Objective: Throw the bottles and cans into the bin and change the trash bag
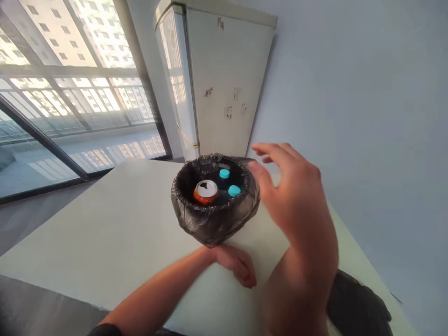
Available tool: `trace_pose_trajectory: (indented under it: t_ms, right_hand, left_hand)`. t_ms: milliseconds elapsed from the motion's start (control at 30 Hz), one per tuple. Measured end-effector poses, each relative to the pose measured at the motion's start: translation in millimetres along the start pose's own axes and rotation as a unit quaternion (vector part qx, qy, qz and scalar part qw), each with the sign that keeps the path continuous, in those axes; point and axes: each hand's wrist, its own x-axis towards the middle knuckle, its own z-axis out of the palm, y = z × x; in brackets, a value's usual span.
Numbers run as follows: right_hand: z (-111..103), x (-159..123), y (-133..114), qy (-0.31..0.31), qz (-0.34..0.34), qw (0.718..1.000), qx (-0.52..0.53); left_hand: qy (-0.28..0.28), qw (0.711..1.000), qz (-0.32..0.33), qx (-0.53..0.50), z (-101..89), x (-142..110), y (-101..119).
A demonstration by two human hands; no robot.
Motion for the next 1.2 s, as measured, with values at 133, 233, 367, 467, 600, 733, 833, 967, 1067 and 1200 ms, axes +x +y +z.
trace_pose_trajectory:
  t_ms: [133,233,367,467,600,733,833,967,1067,1200]
  right_hand:
    - [0,22,66,-0.091,0.178,0.978,-0.063]
    - [23,36,97,-0.158,0.226,0.961,-0.024]
    - [49,43,101,-0.225,0.27,0.936,-0.014]
    - [55,44,95,-0.214,0.257,0.942,-0.038]
    - [60,44,97,-0.242,0.269,0.932,-0.006]
    - [69,44,108,-0.303,0.308,0.889,0.153]
    - [70,44,114,-0.338,0.299,0.858,0.247]
    - [47,41,106,-0.299,0.292,0.868,0.269]
    - [18,35,88,-0.192,0.295,0.889,0.294]
    - [-6,27,67,-0.035,0.233,0.887,0.397]
  left_hand:
    - [-0.235,0.97,-0.004,0.054,20.3,-32,81]
    - [0.01,0.973,0.136,0.188,31.3,-100,168]
    - [0.674,0.649,0.293,0.196,-10.9,-184,227]
    - [0.87,0.469,0.056,0.143,-65.6,-215,200]
    - [0.684,0.676,-0.272,-0.014,-99.0,-241,146]
    - [0.503,0.831,-0.236,-0.036,-90.1,-256,142]
    - [0.454,0.873,-0.18,0.014,-81.8,-260,162]
    - [0.491,0.868,-0.073,-0.007,-71.2,-262,181]
    - [0.613,0.782,0.086,-0.067,-63.0,-258,187]
    - [0.722,0.633,0.222,-0.169,-58.3,-249,195]
